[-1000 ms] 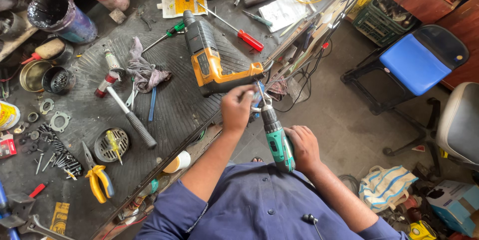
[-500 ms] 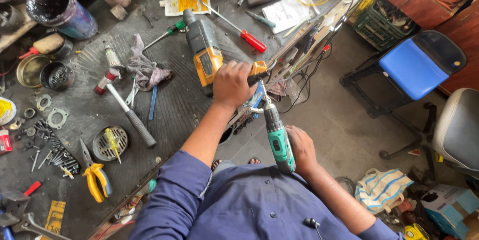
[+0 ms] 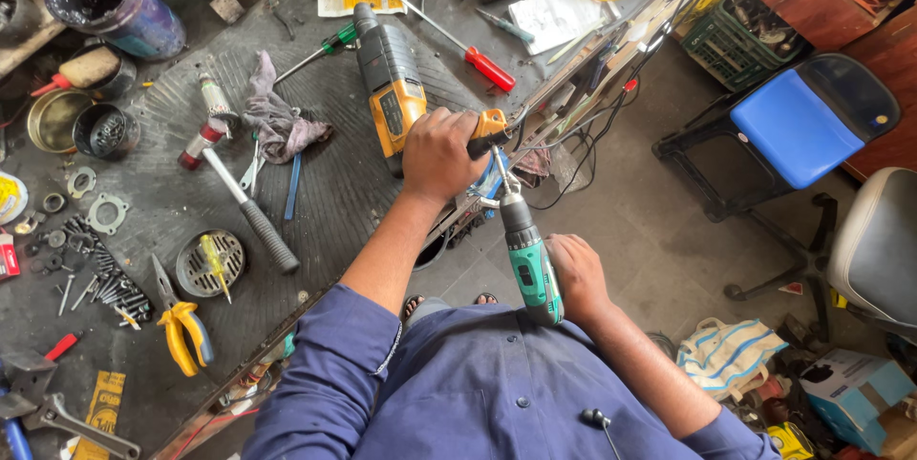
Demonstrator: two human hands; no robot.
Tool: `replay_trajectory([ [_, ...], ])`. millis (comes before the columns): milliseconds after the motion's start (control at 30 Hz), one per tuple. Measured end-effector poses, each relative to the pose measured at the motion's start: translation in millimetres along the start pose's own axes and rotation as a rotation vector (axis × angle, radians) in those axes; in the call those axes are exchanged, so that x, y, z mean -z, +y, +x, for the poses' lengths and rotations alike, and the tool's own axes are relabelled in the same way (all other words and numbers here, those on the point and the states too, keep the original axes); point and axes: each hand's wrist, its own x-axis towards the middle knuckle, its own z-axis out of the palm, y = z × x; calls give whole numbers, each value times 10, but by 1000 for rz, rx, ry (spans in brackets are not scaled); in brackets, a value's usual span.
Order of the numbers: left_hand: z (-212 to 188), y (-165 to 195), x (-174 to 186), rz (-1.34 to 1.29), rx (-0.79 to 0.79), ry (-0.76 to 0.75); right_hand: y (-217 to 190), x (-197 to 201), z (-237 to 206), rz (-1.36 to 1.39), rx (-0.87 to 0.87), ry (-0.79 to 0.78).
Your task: The person handles a rotary hammer power tool on a cluttered workbench, turning it over and opening its side covers to look inside. They then pick up a cordless drill, plug a cord into a power strip, handle small parts and a box, and wipe the rotary hammer with a rag.
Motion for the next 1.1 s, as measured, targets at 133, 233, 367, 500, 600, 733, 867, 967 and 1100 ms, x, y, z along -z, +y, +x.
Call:
replay_trajectory([
  [133,3,-16,-10,5,-12,-7,-2,36,35,5,-28,-23],
  [233,3,-22,-22,11,1,-22,9,54,47,-7,2,9],
  [367,6,-16,-31,3,4,-5,23,73,63,-38,1,-18],
  [500,18,-14,-27,-9,2,26,12,104,105,-45,-13,-34],
  [600,34,-20,-20,-20,25,20,-14,114,125,-19,-3,-36],
  [733,82,-34,-7,-24,63,-27,-9,45,138,23,-52,-63],
  [867,123,-27,-7,-59,77,25,133,31,185,-11,10,-56],
  [967,155,-49,-28,-110,123,59,342,175,278,-46,169,-59],
  [1100,189,-107,-23,-297,289,202,571,500,318,-144,247,-74],
])
